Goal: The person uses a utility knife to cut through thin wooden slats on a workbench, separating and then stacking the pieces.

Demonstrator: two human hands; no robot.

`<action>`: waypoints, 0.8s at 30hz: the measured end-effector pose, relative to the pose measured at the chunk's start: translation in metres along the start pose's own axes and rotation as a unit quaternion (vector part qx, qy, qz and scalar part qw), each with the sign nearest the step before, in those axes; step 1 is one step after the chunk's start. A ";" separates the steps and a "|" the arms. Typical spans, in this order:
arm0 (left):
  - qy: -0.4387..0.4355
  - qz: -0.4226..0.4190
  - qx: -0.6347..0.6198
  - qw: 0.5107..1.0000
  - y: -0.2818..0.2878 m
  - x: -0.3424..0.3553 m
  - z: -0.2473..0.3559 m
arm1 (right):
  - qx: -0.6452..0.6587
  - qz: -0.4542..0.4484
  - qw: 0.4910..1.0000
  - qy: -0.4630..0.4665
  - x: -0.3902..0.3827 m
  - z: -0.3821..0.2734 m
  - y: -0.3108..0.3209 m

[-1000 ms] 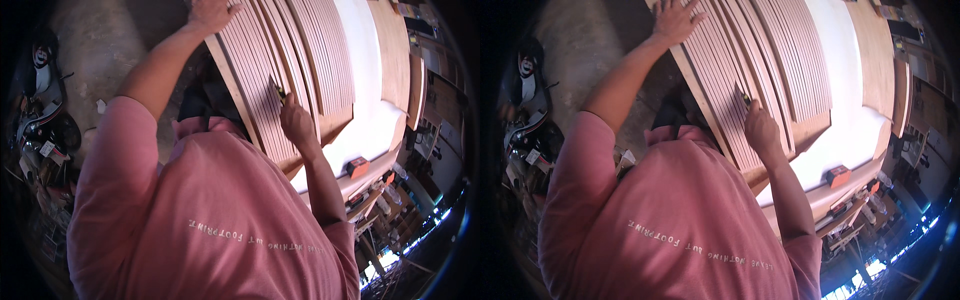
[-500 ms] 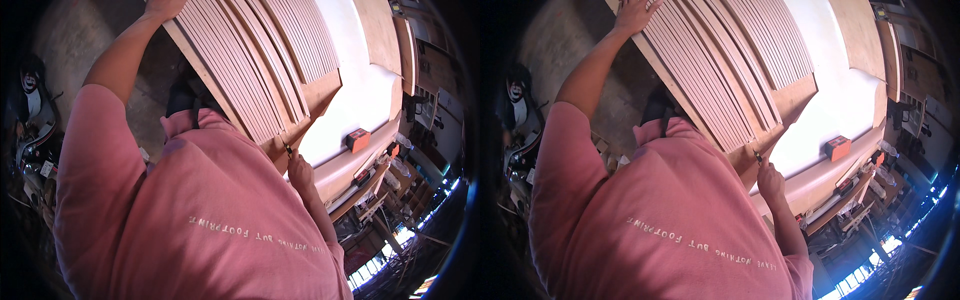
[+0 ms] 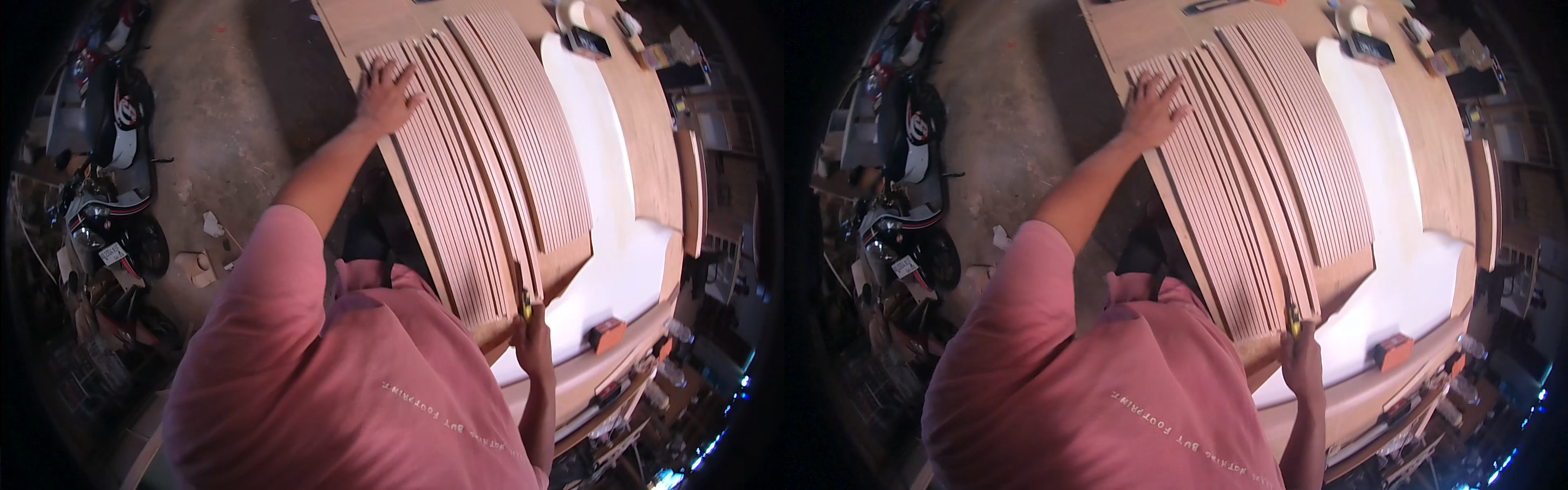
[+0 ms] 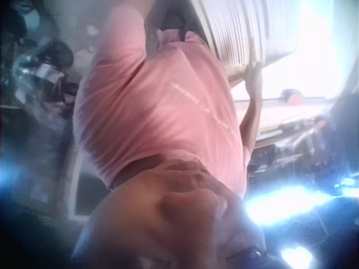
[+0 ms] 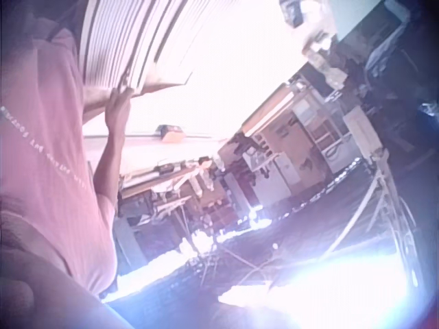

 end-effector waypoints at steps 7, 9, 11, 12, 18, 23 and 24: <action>0.077 0.030 -0.121 0.989 0.014 -0.004 -0.011 | 0.122 0.010 0.979 0.163 0.196 -0.163 -0.106; 0.078 0.054 -0.164 0.982 0.016 -0.001 -0.012 | 0.070 0.055 0.969 0.229 0.256 -0.189 -0.143; 0.061 0.039 -0.159 0.985 0.019 0.000 -0.015 | 0.036 0.093 0.958 0.270 0.294 -0.229 -0.161; 0.054 0.032 -0.156 0.986 0.023 0.000 -0.015 | 0.017 0.102 0.952 0.288 0.308 -0.243 -0.167; 0.077 0.022 -0.165 0.983 0.034 0.001 -0.015 | -0.057 0.100 0.941 0.317 0.339 -0.292 -0.184; 0.080 0.013 -0.176 0.981 0.033 0.002 -0.018 | -0.116 0.076 0.943 0.301 0.341 -0.302 -0.183; 0.079 0.020 -0.179 0.981 0.032 0.002 -0.018 | -0.112 0.073 0.951 0.279 0.341 -0.303 -0.184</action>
Point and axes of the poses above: each hand's wrist, its own x-axis towards the middle knuckle, its own y-axis out of the back of the hand, z = x × y, the point moved 1 cm from there along x, towards the middle knuckle, and after that the axes turned 12 degrees about z, right-handed, at the moved point
